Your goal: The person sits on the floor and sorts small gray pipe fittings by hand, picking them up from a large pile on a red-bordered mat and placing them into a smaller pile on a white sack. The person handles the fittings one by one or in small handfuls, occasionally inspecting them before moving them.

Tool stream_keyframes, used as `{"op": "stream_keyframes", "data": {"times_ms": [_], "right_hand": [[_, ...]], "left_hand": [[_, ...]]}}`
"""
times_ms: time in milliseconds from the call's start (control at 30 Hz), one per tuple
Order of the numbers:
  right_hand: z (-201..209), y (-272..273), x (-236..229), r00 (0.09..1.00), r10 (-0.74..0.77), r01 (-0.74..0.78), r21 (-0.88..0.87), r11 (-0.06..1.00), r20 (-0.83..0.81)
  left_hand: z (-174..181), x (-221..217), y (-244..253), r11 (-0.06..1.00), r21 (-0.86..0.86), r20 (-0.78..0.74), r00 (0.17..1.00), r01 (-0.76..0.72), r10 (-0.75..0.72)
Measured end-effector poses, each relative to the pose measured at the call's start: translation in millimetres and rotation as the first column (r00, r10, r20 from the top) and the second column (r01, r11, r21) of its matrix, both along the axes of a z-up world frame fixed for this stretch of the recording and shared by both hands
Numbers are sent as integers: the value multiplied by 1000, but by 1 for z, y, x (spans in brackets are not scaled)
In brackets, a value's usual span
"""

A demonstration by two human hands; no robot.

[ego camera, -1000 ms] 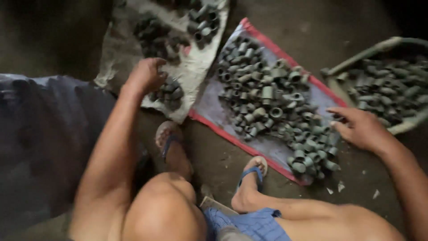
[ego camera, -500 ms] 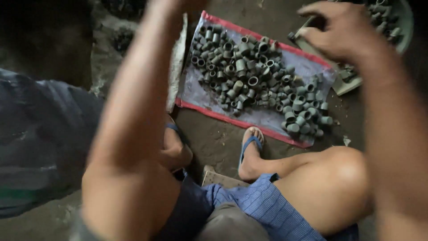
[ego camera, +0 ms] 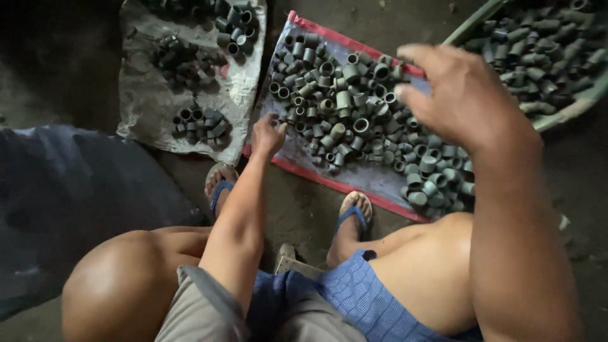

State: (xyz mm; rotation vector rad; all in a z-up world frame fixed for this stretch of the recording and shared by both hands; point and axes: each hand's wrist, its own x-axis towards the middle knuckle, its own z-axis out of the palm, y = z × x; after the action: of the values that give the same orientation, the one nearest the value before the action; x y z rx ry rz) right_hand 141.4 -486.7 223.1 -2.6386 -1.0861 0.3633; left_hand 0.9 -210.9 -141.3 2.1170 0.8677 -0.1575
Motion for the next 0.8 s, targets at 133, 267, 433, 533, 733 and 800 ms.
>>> {"op": "stream_keyframes", "data": {"times_ms": [133, 267, 433, 533, 733, 800], "right_hand": [[26, 24, -11, 958, -218, 132, -390, 911, -185], [14, 25, -2, 931, -252, 143, -370, 918, -265], [18, 34, -6, 947, -239, 132, -418, 899, -213], [2, 26, -7, 954, -178, 82, -362, 928, -242], [-25, 18, -4, 979, -55, -15, -335, 942, -197], [-32, 22, -6, 979, -32, -33, -308, 951, -203]], "left_hand": [[-39, 23, -8, 999, 36, 259, 966, -18, 8], [-49, 43, -24, 996, 54, 240, 968, 66, -77], [-45, 60, -33, 996, 61, 184, 980, 68, -79], [-53, 66, -33, 985, -128, 376, 913, -115, 155], [-74, 62, -51, 446, -858, 163, 687, -256, 709], [-9, 48, -62, 368, -908, 152, 664, -198, 732]]}}
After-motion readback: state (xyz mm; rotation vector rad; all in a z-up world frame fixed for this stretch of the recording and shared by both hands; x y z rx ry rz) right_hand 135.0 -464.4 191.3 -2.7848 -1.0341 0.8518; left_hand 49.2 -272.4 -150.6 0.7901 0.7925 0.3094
